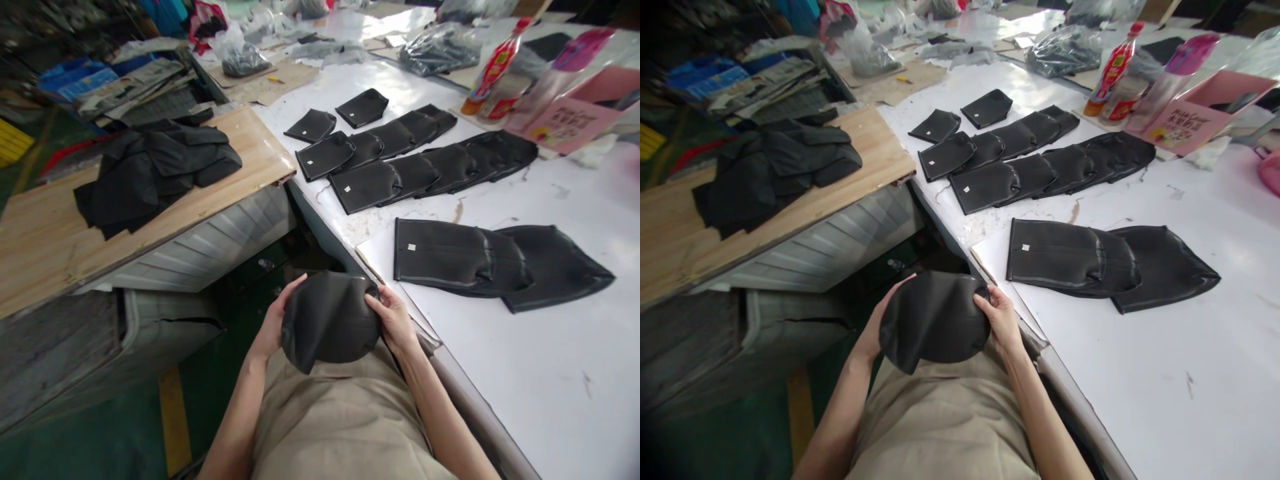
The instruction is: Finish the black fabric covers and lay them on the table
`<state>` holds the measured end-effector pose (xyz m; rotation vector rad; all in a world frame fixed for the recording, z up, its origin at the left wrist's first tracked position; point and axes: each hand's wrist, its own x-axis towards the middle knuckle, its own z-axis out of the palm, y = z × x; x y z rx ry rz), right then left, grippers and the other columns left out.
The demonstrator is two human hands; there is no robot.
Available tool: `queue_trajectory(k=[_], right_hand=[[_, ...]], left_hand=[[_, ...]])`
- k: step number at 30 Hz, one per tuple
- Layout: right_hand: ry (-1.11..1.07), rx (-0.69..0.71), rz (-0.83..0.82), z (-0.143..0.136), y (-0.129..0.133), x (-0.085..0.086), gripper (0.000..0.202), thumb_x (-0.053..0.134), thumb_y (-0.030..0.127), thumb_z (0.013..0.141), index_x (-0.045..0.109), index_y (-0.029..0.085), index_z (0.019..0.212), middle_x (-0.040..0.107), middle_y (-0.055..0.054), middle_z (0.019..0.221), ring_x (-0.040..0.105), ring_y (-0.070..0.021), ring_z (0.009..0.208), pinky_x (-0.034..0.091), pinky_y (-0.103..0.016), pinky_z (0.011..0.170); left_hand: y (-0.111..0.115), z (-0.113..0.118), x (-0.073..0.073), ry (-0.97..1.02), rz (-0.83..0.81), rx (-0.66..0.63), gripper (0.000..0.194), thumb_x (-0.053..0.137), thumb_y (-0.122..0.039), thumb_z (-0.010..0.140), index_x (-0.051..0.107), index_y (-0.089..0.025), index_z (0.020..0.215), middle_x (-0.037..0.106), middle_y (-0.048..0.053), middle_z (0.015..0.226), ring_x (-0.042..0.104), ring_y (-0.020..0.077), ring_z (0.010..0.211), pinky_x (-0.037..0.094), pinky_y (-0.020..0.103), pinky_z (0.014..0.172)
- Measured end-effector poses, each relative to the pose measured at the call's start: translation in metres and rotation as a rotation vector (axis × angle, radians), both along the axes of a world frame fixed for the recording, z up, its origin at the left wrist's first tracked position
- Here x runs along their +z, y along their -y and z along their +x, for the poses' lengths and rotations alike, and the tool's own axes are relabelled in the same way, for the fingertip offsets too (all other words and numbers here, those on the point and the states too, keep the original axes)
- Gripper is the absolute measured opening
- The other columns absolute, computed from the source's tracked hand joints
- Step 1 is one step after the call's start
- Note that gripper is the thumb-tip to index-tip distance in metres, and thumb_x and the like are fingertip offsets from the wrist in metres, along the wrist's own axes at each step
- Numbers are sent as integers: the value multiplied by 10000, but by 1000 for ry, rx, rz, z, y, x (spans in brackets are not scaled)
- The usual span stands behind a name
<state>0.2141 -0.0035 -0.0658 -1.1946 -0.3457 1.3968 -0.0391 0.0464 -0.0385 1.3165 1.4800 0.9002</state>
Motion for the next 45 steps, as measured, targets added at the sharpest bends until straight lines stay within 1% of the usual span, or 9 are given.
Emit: queue_trajectory(k=[2, 5, 11, 16, 22, 26, 30, 40, 45], right_hand=[[63, -8, -3, -3, 0, -5, 349, 890, 369, 654, 708, 218, 910, 758, 0, 822, 674, -166, 689, 533, -268, 655], [140, -4, 2, -4, -2, -7, 383, 870, 406, 665, 700, 225, 956, 761, -13, 855, 678, -193, 733, 521, -286, 661], [268, -18, 3, -8, -1, 2, 505, 740, 582, 780, 636, 253, 1149, 738, -14, 849, 657, -195, 718, 507, -296, 642], [99, -57, 58, -10, 8, 3, 476, 468, 721, 904, 579, 305, 1107, 709, -38, 1198, 684, -235, 1007, 532, -361, 851], [315, 107, 269, -3, 10, 5, 482, 823, 503, 724, 631, 290, 1112, 548, -60, 1446, 532, -278, 1312, 426, -373, 1054], [498, 55, 234, -5, 2, 9, 203, 790, 369, 778, 676, 245, 892, 676, -45, 1102, 604, -249, 1127, 431, -343, 976], [458, -23, 159, -9, -4, 11, 192, 723, 395, 824, 639, 227, 781, 652, -8, 827, 581, -188, 777, 447, -295, 727], [507, -63, 132, -11, -1, 11, 225, 717, 393, 829, 604, 227, 727, 616, 12, 736, 513, -164, 669, 406, -283, 637], [506, -70, 193, -11, -1, 10, 200, 714, 392, 838, 625, 236, 749, 685, -19, 886, 600, -205, 815, 456, -314, 758]], left_hand=[[-4, 14, -2, 99, 11, -111, 846, 891, -306, 616, 565, -238, 1393, 643, 114, 1352, 605, 330, 1263, 488, 450, 1083], [-6, 24, -6, 188, -50, 23, 963, 860, -331, 687, 383, -241, 1518, 690, 129, 1279, 691, 292, 1126, 543, 435, 995], [-1, 17, -3, 269, -162, 43, 437, 840, -394, 714, 726, -132, 1045, 777, 90, 975, 729, 237, 871, 575, 308, 790], [2, 15, 2, 292, -156, 125, 473, 852, -429, 682, 744, -121, 1024, 780, 80, 924, 720, 214, 799, 572, 291, 736], [5, 16, 5, 271, -127, 122, 421, 837, -415, 710, 746, -143, 1018, 783, 63, 964, 719, 206, 848, 570, 288, 786], [6, 15, 4, 250, -113, 108, 433, 828, -431, 721, 749, -140, 1032, 781, 67, 947, 719, 221, 851, 569, 301, 780], [8, 14, 1, 256, -85, 86, 414, 795, -440, 765, 751, -138, 1045, 774, 71, 944, 712, 223, 873, 556, 306, 810], [5, 14, -1, 161, 14, 84, 358, 651, -513, 878, 707, -160, 860, 677, 30, 774, 604, 161, 714, 478, 241, 671], [6, 17, 6, 10, 113, 59, 378, 576, -508, 926, 579, -188, 726, 511, -18, 662, 470, 130, 633, 389, 221, 606]])
